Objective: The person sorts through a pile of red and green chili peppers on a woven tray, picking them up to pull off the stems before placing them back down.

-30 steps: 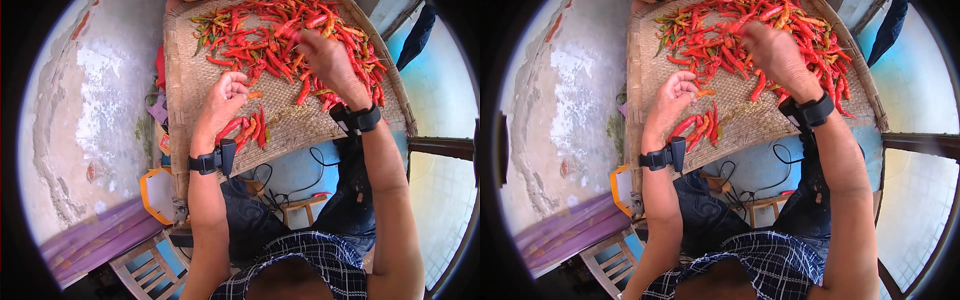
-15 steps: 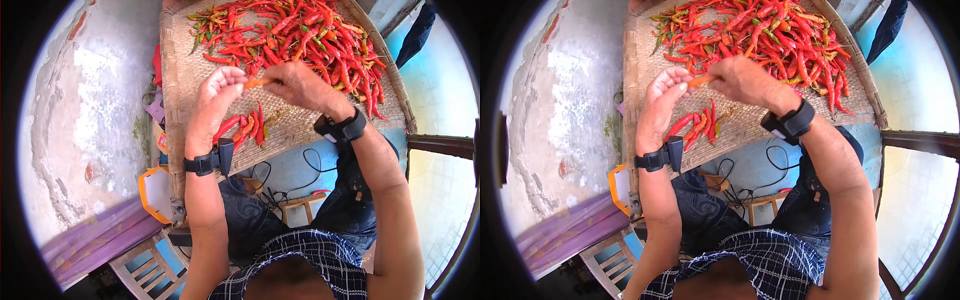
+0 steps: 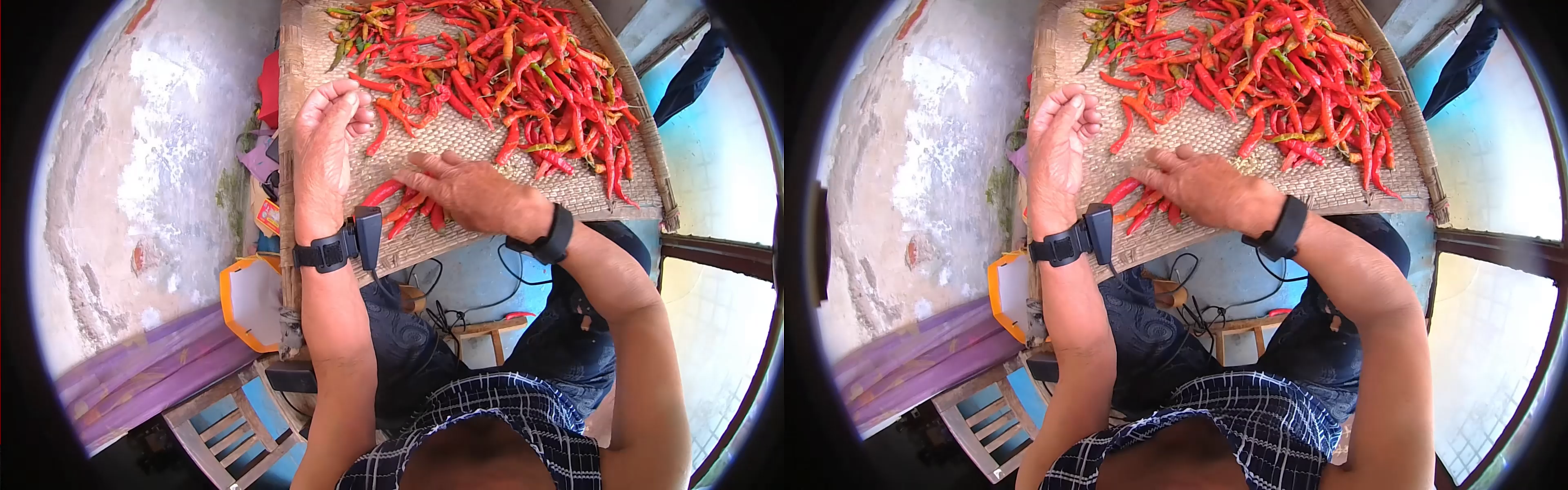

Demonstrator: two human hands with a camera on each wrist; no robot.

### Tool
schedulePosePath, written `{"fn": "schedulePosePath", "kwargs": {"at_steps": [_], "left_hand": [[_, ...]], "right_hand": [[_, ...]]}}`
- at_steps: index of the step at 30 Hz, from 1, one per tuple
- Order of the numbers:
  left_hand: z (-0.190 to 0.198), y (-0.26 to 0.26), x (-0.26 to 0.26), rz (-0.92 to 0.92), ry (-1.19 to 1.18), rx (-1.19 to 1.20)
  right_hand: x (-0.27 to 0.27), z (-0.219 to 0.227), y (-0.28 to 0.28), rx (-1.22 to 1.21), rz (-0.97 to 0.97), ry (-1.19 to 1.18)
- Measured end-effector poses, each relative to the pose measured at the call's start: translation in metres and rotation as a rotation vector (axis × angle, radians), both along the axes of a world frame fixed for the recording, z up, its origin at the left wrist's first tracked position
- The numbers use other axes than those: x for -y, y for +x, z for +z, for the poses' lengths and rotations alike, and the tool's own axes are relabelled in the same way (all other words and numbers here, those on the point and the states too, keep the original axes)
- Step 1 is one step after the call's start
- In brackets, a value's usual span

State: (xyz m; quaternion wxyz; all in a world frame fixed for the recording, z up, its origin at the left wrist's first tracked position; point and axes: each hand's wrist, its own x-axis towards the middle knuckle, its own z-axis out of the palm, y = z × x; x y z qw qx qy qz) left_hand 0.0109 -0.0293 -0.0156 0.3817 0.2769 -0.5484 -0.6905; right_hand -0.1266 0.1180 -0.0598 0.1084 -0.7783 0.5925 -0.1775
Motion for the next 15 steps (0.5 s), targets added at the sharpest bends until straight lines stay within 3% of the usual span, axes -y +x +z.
{"fn": "schedulePosePath", "kwargs": {"at_steps": [10, 15], "left_hand": [[0.002, 0.000, 0.000, -0.023, 0.007, -0.015], [0.002, 0.000, 0.000, -0.012, 0.009, 0.015]], "right_hand": [[0.038, -0.011, 0.034, 0.018, 0.066, -0.122], [0.045, -0.010, 0.042, 0.052, -0.066, -0.003]]}}
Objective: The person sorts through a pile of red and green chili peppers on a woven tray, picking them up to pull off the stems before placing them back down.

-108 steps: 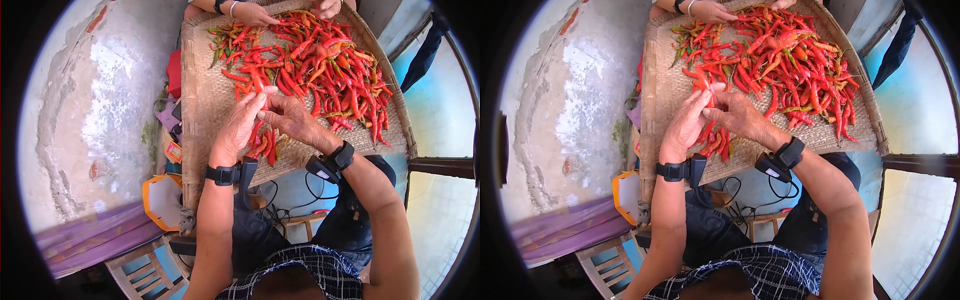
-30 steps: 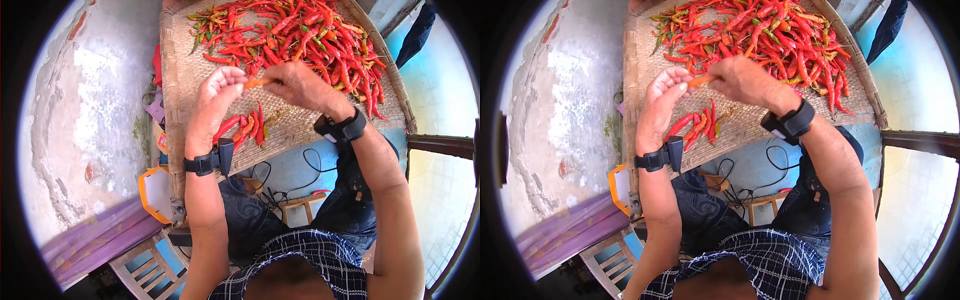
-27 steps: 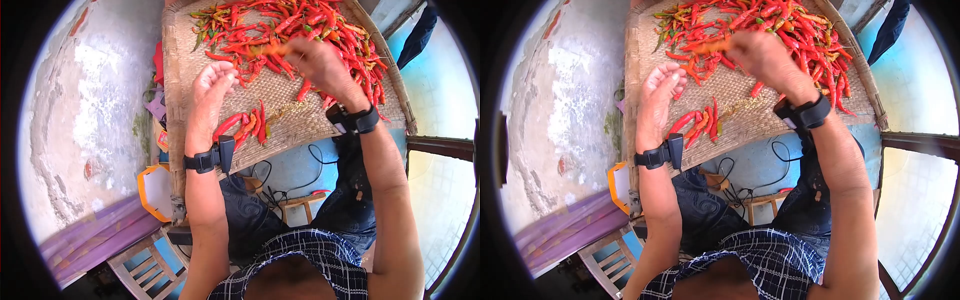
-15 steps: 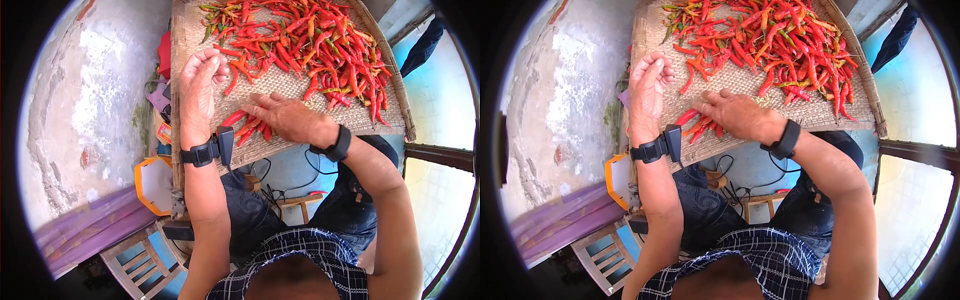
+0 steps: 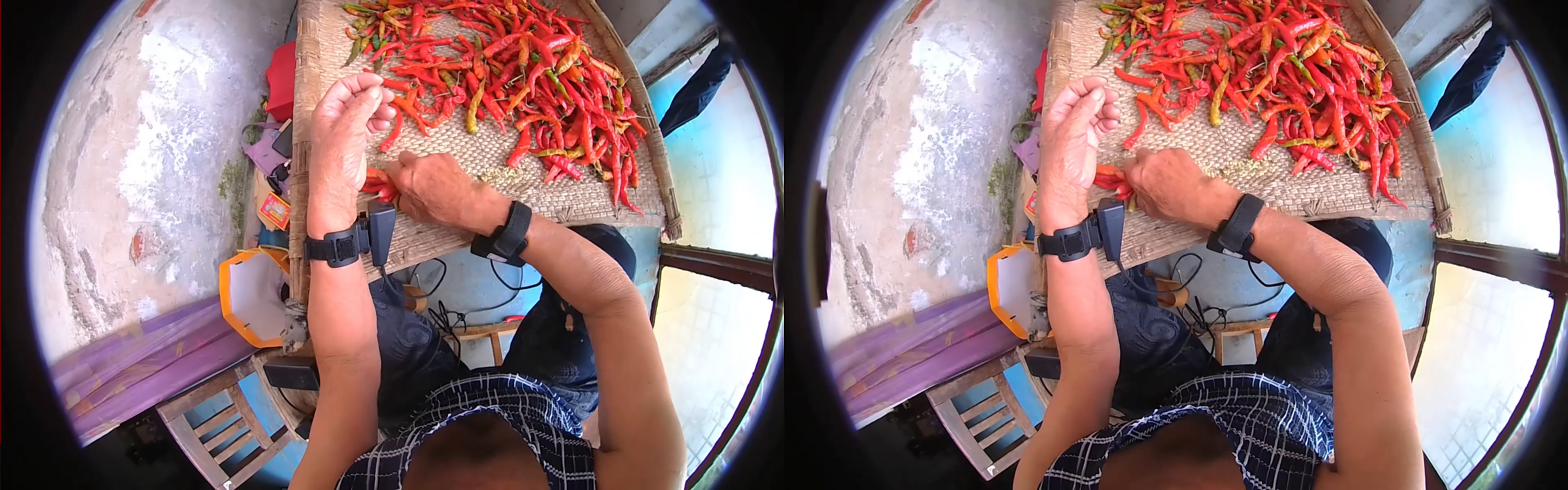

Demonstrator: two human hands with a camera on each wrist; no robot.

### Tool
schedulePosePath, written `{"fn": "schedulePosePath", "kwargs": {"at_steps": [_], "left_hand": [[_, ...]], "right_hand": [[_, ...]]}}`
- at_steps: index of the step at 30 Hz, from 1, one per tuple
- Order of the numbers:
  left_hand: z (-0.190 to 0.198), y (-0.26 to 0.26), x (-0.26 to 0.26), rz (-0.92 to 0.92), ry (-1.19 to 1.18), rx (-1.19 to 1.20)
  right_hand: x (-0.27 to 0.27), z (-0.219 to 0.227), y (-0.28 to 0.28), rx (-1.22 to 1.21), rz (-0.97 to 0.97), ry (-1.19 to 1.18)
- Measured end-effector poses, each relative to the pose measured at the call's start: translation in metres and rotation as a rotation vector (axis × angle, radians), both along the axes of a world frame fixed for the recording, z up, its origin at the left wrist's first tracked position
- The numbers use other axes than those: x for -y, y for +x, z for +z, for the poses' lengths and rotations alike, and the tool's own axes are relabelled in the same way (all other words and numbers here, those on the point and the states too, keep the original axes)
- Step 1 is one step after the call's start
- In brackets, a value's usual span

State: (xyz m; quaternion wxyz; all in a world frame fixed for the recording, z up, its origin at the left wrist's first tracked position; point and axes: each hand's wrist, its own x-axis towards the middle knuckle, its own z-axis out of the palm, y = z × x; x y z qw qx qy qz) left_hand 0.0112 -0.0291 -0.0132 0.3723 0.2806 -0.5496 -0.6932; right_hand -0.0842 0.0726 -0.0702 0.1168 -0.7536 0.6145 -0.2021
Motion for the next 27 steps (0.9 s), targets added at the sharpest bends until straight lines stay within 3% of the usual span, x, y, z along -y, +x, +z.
{"fn": "schedulePosePath", "kwargs": {"at_steps": [4, 6, 7, 8, 9, 10, 12, 14, 17, 20, 22, 24, 26, 27], "left_hand": [[0.002, 0.002, 0.000, 0.013, 0.008, -0.023], [0.001, 0.001, 0.000, 0.022, -0.048, 0.047], [-0.005, 0.000, 0.000, 0.026, -0.049, 0.035], [-0.009, -0.004, -0.001, 0.028, -0.166, 0.093], [-0.013, -0.009, -0.002, 0.029, -0.285, 0.153], [-0.018, -0.014, -0.005, 0.027, -0.287, 0.145], [-0.015, -0.024, -0.022, -0.161, -0.144, 0.058], [-0.010, -0.017, -0.024, -0.267, -0.088, 0.139], [0.000, -0.017, -0.032, -0.447, 0.223, 0.029], [0.009, -0.019, -0.037, -0.353, 0.171, 0.006], [-0.004, -0.022, -0.031, -0.366, 0.150, 0.017], [-0.012, -0.026, -0.030, -0.256, 0.102, 0.019], [-0.016, -0.026, -0.027, -0.223, 0.059, 0.083], [-0.017, -0.026, -0.026, -0.185, 0.015, 0.149]], "right_hand": [[0.007, 0.003, -0.018, 0.132, -0.145, 0.114], [0.014, 0.012, -0.043, 0.535, -0.340, 0.297], [0.014, 0.009, -0.051, 0.809, -0.368, 0.273], [0.012, 0.015, -0.056, 0.799, -0.367, 0.270], [0.008, 0.021, -0.062, 1.047, -0.314, 0.270], [0.006, 0.026, -0.065, 1.295, -0.256, 0.267], [0.001, 0.035, -0.062, 1.335, -0.241, 0.238], [-0.007, 0.046, -0.062, 1.516, -0.146, 0.456], [-0.009, 0.040, -0.064, 1.609, -0.023, 0.501], [-0.011, 0.038, -0.061, 1.714, 0.072, 0.565], [-0.011, 0.033, -0.058, 1.791, -0.078, 0.553], [-0.013, 0.032, -0.060, 1.749, -0.138, 0.552], [-0.016, 0.031, -0.060, 1.309, -0.236, 0.400], [-0.017, 0.027, -0.058, 1.325, -0.287, 0.366]]}}
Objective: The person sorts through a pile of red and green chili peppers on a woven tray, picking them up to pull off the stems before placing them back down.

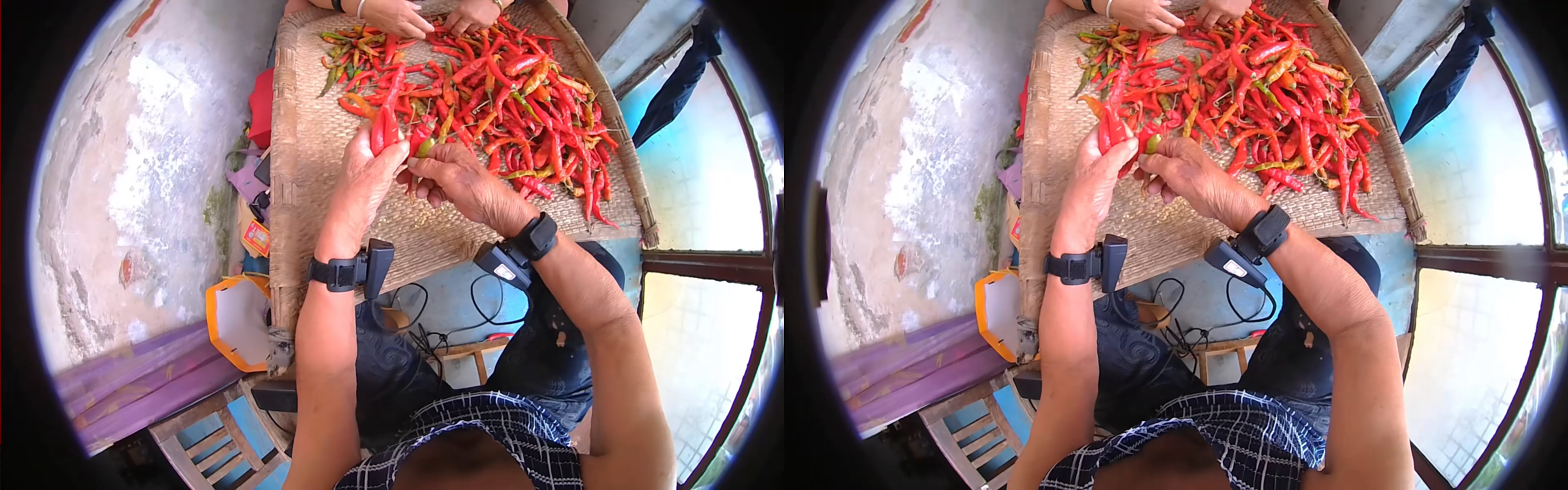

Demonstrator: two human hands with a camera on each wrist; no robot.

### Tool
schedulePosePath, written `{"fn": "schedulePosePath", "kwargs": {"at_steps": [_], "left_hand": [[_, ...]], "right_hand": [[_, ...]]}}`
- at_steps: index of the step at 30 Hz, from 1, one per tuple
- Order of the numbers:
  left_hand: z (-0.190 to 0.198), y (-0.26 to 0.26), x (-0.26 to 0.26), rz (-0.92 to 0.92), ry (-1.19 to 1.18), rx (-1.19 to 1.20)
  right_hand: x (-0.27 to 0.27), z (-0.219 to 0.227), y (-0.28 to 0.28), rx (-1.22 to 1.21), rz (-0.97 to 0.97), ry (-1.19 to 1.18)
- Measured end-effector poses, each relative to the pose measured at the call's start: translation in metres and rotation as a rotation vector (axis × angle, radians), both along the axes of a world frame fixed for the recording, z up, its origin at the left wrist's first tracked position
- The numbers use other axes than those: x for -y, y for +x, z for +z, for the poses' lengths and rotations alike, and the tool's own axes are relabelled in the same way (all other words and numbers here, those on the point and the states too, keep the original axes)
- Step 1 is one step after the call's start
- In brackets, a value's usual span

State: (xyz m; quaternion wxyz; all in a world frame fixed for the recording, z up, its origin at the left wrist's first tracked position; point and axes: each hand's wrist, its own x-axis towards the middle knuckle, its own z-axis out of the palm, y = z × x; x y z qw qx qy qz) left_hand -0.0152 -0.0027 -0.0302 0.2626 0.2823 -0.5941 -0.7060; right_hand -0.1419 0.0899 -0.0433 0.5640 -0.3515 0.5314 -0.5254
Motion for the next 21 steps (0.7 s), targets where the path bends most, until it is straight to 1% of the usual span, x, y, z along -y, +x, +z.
{"fn": "schedulePosePath", "kwargs": {"at_steps": [1, 3, 4, 6, 7, 10, 11, 13, 14, 15, 17, 18, 20, 21], "left_hand": [[-0.001, 0.000, 0.000, -0.005, 0.001, -0.001], [0.004, -0.001, -0.003, -0.034, 0.018, 0.108], [0.004, -0.001, -0.004, -0.036, 0.019, 0.108], [0.003, -0.003, -0.006, -0.042, -0.001, -0.024], [0.002, -0.003, -0.006, -0.044, -0.001, -0.025], [-0.009, -0.003, 0.000, 0.106, 0.019, -0.144], [-0.008, -0.003, 0.003, 0.106, 0.019, -0.144], [-0.006, -0.003, 0.005, 0.213, -0.002, -0.114], [-0.007, -0.004, 0.004, 0.230, -0.005, -0.134], [-0.007, -0.004, 0.004, 0.236, -0.003, -0.136], [-0.004, -0.003, 0.002, 0.157, 0.025, -0.127], [-0.001, -0.003, 0.001, 0.145, 0.033, -0.074], [-0.001, -0.004, -0.001, 0.131, 0.034, -0.062], [-0.002, -0.005, -0.001, 0.116, 0.033, -0.045]], "right_hand": [[-0.002, -0.001, -0.002, -0.001, -0.005, 0.001], [-0.005, 0.002, -0.004, -0.064, 0.097, 0.008], [-0.007, 0.005, -0.004, -0.100, 0.092, -0.010], [-0.008, 0.005, -0.003, -0.115, 0.095, -0.001], [-0.008, 0.005, -0.003, -0.129, 0.103, 0.006], [-0.008, 0.009, -0.011, -0.164, 0.115, 0.038], [-0.007, 0.011, -0.015, -0.164, 0.114, 0.038], [-0.006, 0.014, -0.027, -0.156, -0.006, -0.025], [-0.007, 0.019, -0.038, -0.164, -0.055, -0.037], [-0.008, 0.022, -0.050, -0.150, -0.144, -0.117], [-0.004, 0.027, -0.075, 0.334, -0.362, -0.259], [-0.005, 0.027, -0.079, 0.332, -0.359, -0.258], [-0.006, 0.029, -0.084, 0.344, -0.526, -0.221], [-0.005, 0.024, -0.076, 0.293, -0.390, -0.172]]}}
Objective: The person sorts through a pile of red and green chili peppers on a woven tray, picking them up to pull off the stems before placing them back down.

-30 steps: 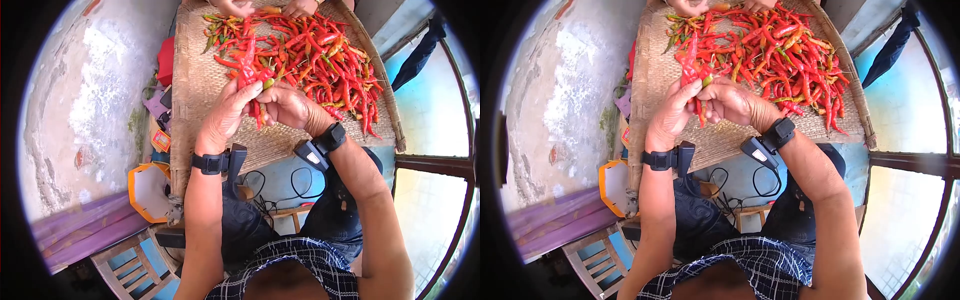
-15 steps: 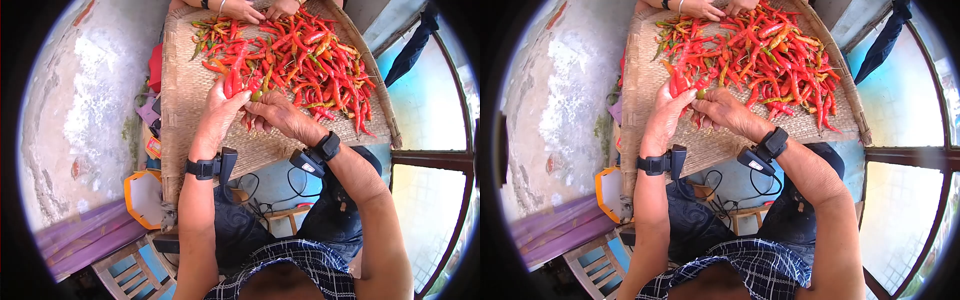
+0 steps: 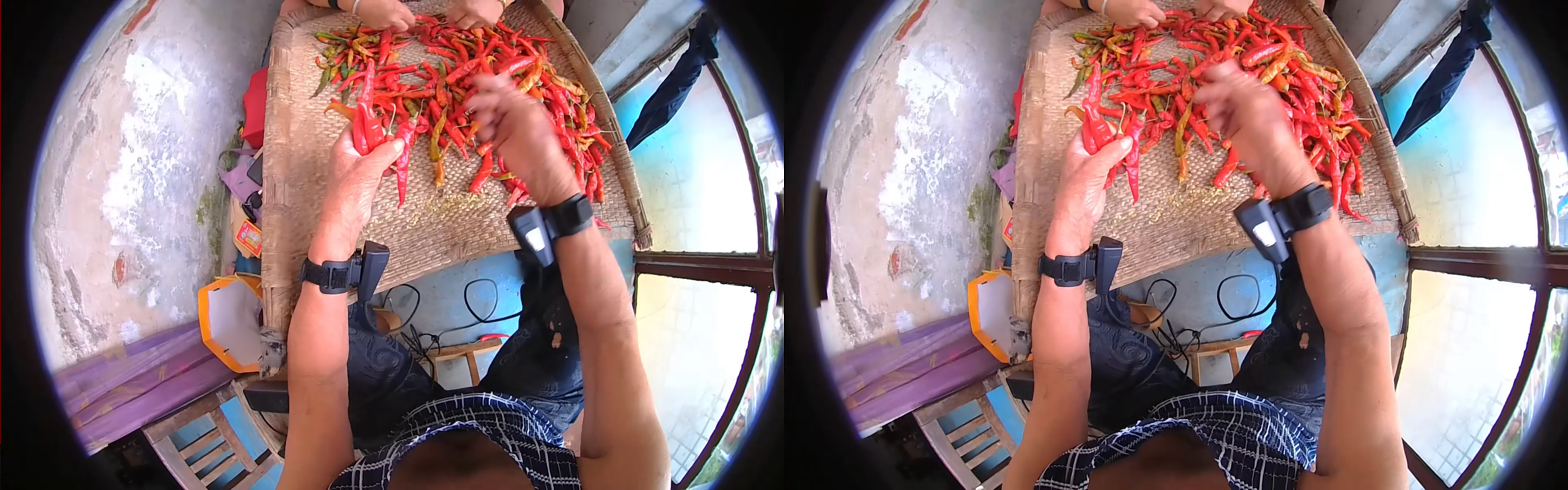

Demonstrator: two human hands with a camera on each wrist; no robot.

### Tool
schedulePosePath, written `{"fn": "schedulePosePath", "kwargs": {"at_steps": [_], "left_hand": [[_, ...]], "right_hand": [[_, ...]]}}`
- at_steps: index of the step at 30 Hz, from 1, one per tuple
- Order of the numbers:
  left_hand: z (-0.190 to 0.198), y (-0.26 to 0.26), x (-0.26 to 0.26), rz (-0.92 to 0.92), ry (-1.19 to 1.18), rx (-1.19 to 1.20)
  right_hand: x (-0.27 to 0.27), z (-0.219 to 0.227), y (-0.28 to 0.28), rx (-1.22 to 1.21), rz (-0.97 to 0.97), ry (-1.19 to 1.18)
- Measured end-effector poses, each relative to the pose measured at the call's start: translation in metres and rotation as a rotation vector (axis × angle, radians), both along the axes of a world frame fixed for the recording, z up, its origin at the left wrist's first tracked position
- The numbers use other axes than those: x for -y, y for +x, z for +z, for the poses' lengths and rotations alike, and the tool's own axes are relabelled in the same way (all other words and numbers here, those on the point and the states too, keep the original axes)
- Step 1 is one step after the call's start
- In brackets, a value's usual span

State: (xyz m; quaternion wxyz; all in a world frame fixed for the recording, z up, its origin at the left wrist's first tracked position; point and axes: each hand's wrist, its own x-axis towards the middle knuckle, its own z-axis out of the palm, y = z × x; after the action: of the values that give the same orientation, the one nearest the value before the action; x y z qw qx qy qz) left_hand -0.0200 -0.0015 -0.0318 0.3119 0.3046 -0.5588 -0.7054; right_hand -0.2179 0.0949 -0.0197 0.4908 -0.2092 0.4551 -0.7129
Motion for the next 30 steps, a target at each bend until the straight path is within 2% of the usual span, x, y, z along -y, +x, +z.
{"fn": "schedulePosePath", "kwargs": {"at_steps": [2, 4, 8, 10, 12, 14, 16, 17, 18, 20, 21, 22, 24, 26, 28, 30], "left_hand": [[-0.001, -0.003, -0.001, -0.009, -0.004, -0.032], [-0.002, -0.004, -0.002, -0.017, -0.005, -0.061], [0.000, 0.000, -0.003, -0.014, -0.009, -0.042], [0.001, 0.002, -0.002, -0.017, 0.023, -0.039], [-0.001, 0.003, 0.000, 0.019, 0.071, -0.038], [-0.002, 0.004, -0.001, 0.044, 0.110, -0.051], [-0.002, 0.005, 0.000, -0.017, 0.165, -0.081], [-0.002, 0.005, 0.000, -0.014, 0.164, -0.086], [-0.003, 0.004, -0.002, -0.041, 0.153, -0.071], [-0.003, 0.004, -0.003, -0.070, 0.140, -0.057], [-0.003, 0.004, -0.004, -0.104, 0.123, -0.053], [-0.003, 0.003, -0.005, -0.141, 0.104, -0.047], [0.000, 0.002, -0.008, -0.162, 0.066, -0.043], [0.008, 0.001, -0.014, -0.169, 0.078, -0.044], [-0.003, 0.001, -0.009, -0.184, 0.075, -0.011], [-0.006, 0.003, -0.008, -0.126, 0.053, -0.025]], "right_hand": [[-0.001, -0.009, 0.033, -0.348, 0.198, 0.132], [0.000, -0.013, 0.061, -0.490, 0.401, 0.146], [0.005, -0.019, 0.077, -0.534, 0.332, 0.158], [0.008, -0.017, 0.071, -0.435, 0.325, 0.125], [0.008, -0.011, 0.054, -0.579, 0.290, 0.105], [0.007, -0.001, 0.032, -0.421, 0.090, 0.056], [0.008, 0.006, 0.009, -0.031, -0.140, -0.164], [0.007, 0.006, -0.002, 0.204, -0.195, -0.218], [0.006, -0.001, -0.003, 0.199, -0.193, -0.218], [0.003, -0.014, 0.001, 0.066, -0.131, -0.059], [0.002, -0.014, 0.018, -0.096, 0.033, -0.046], [-0.001, -0.014, 0.038, -0.155, 0.042, 0.114], [-0.003, -0.016, 0.056, -0.302, 0.272, 0.112], [0.003, -0.021, 0.065, -0.546, 0.196, 0.034], [0.004, -0.022, 0.060, -0.549, 0.196, 0.074], [0.006, -0.017, 0.055, -0.542, 0.200, 0.108]]}}
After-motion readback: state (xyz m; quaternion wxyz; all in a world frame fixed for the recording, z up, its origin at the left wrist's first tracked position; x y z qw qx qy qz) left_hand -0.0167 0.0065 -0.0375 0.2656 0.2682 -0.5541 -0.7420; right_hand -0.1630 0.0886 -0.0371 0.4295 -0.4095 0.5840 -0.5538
